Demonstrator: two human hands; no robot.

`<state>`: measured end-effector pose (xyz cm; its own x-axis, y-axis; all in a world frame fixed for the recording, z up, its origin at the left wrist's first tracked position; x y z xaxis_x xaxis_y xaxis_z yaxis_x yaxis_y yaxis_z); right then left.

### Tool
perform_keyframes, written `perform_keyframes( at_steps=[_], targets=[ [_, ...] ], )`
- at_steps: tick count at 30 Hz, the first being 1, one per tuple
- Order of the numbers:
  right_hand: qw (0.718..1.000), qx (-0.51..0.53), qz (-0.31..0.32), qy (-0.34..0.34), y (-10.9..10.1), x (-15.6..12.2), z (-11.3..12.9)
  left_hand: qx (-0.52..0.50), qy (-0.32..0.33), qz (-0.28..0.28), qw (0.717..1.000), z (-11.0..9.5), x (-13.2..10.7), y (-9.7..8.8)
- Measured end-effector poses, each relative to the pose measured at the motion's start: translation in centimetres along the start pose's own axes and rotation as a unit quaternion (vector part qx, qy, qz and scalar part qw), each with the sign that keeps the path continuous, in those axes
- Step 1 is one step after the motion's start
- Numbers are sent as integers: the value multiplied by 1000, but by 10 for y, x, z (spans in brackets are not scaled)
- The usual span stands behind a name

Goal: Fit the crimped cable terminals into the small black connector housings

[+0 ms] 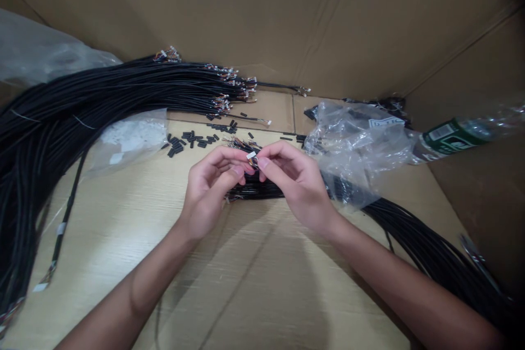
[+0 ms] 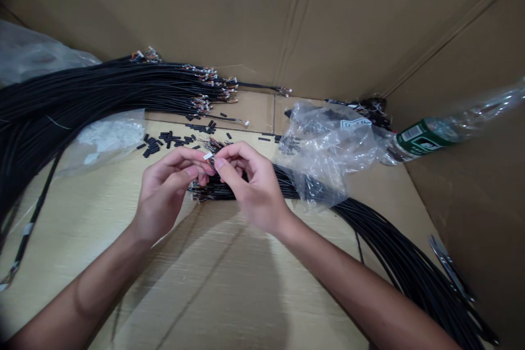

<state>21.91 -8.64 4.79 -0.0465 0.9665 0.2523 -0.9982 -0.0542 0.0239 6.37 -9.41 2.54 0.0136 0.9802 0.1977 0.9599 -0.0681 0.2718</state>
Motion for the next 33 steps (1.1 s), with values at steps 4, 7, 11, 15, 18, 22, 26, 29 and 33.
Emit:
perform_keyframes(
  at_steps=[4,7,11,15,18,22,26,29,33],
  targets=[
    [1000,11,2,7,-3,2,1,5,-1,-11,1000,0,1,-1],
    [1000,14,6,5,-5,3,3,11,-2,-21,1000,0,1,-2],
    [1000,12,7,2,-5,2,2,32,0,-33,999,-2,1,-2],
    [1000,-2,-1,3,-5,2,0,55,2,-59,997,-6,3,-1],
    [1000,-3,1,0,-4,2,0,73,1,-73,995,-7,5,-1],
    [1000,-1,9,6,-3,1,-2,83,17,-83,993,-9,6,-2],
    [1000,0,10,-2,-3,1,-1,85,27,-79,993,-10,6,-2],
    [1000,2,9,-4,-3,1,-1,80,28,-77,993,-9,6,-3],
    [1000,8,5,-3,-2,1,0,79,33,-77,993,-9,6,-3]
  ],
)
Point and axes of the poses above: each hand's wrist, its own x-axis towards the middle knuckle, its own y-axis out of the palm, z = x × y, the point moved 7 cm from there along x, towards the middle knuckle, and after that the axes turned 8 degrees about -z, right-handed, at the moved point
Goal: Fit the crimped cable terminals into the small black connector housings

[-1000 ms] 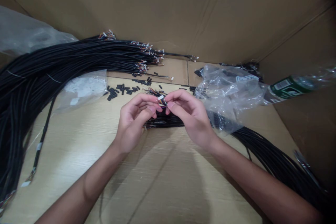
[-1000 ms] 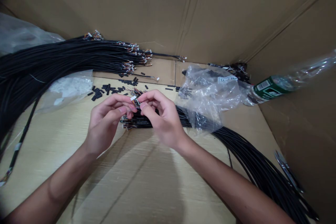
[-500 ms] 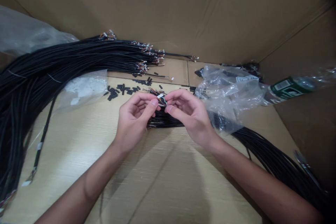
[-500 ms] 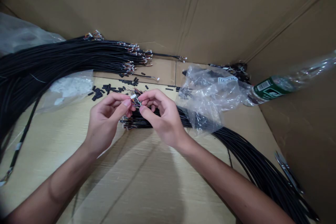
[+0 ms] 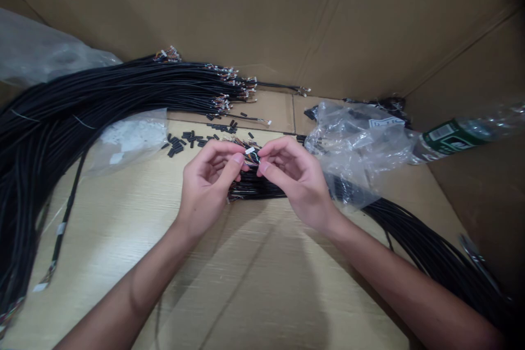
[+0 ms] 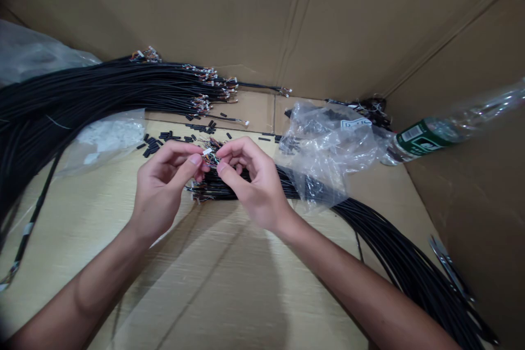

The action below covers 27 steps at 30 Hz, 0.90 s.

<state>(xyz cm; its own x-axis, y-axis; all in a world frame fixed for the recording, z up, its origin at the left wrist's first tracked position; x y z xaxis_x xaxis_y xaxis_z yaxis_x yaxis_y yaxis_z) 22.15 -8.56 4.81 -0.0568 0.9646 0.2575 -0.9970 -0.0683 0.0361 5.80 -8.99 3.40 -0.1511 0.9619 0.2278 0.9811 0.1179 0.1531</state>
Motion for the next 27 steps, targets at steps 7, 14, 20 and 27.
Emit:
perform_keyframes(
  at_steps=[7,14,20,27],
  targets=[
    [1000,5,0,-10,0,-1,0,20,34,0,999,-4,-2,-1],
    [999,0,-6,-38,-1,-3,3,33,29,-7,999,-6,-2,0],
    [998,-37,-13,-49,1,-3,5,33,22,-14,999,-4,-2,-1],
    [996,-64,-18,-64,2,-7,7,45,23,-23,998,-6,-2,-2]
  ],
)
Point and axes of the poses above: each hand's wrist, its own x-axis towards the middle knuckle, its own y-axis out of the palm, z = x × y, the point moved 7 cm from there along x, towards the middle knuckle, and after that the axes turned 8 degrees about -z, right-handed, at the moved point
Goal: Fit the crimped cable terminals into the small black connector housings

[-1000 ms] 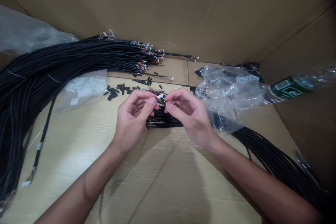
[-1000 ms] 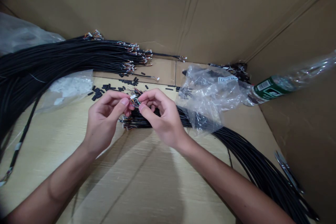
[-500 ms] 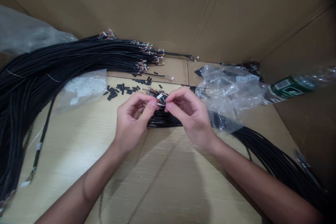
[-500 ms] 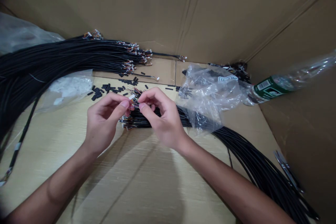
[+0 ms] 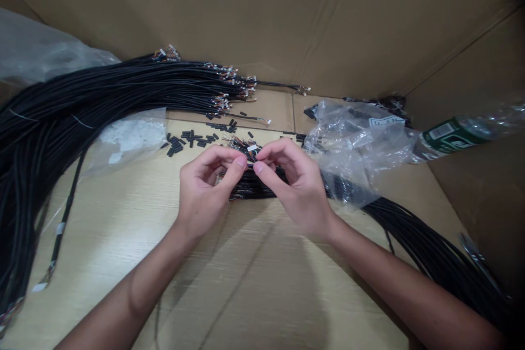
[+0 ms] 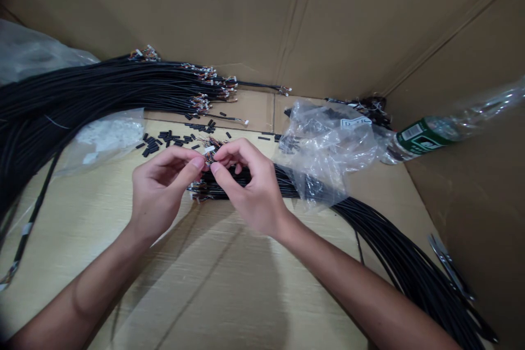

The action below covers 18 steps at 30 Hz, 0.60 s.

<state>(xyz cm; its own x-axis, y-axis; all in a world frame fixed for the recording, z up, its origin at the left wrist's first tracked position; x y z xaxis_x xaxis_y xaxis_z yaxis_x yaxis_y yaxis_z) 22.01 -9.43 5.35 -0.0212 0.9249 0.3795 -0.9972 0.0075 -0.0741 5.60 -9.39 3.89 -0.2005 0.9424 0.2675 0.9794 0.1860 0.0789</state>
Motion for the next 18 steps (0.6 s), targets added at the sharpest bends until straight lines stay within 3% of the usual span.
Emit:
perform_keyframes(
  at_steps=[11,18],
  targets=[
    [995,-72,-16,-69,-1,-2,7,-9,-9,2,1000,4,1,0],
    [995,-65,-13,-75,-2,-2,8,-33,-33,55,997,6,2,5]
  ],
)
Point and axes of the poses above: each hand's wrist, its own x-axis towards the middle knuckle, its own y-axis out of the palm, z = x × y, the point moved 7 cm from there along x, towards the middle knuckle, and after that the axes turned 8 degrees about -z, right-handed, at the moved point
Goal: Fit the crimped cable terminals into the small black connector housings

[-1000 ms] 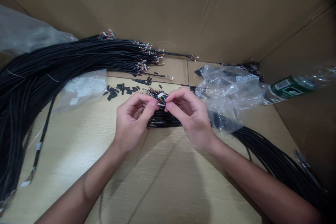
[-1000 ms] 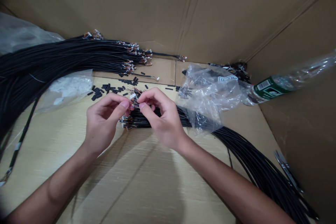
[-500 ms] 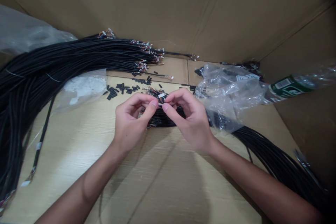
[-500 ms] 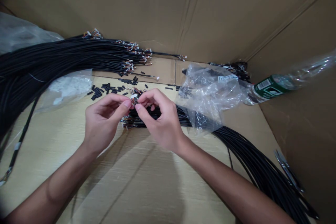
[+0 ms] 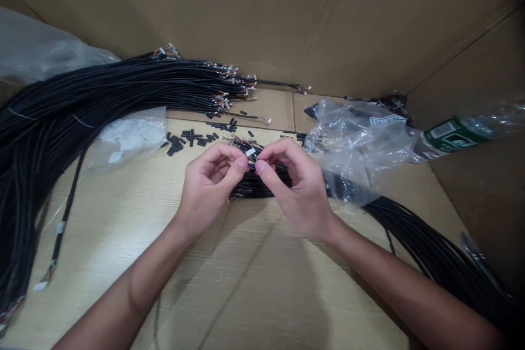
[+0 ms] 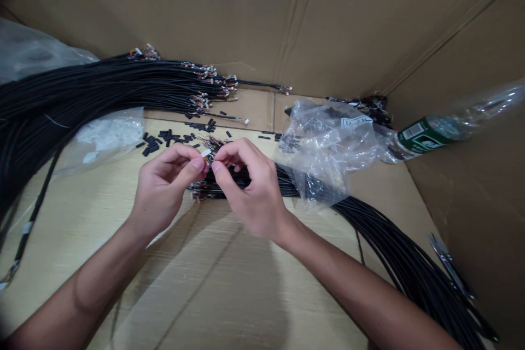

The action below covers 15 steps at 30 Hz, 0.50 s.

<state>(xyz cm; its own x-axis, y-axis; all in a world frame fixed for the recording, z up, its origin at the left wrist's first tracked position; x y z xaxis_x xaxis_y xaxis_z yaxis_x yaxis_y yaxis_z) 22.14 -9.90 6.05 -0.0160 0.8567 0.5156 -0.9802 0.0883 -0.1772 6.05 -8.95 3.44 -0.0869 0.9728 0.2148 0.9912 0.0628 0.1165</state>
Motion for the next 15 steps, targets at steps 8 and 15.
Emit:
perform_keyframes(
  at_steps=[8,15],
  targets=[
    [995,-52,-9,-83,-1,1,13,28,23,11,999,-2,1,-1],
    [989,-99,-1,-111,0,-2,19,52,42,0,998,-7,-1,-2]
  ],
)
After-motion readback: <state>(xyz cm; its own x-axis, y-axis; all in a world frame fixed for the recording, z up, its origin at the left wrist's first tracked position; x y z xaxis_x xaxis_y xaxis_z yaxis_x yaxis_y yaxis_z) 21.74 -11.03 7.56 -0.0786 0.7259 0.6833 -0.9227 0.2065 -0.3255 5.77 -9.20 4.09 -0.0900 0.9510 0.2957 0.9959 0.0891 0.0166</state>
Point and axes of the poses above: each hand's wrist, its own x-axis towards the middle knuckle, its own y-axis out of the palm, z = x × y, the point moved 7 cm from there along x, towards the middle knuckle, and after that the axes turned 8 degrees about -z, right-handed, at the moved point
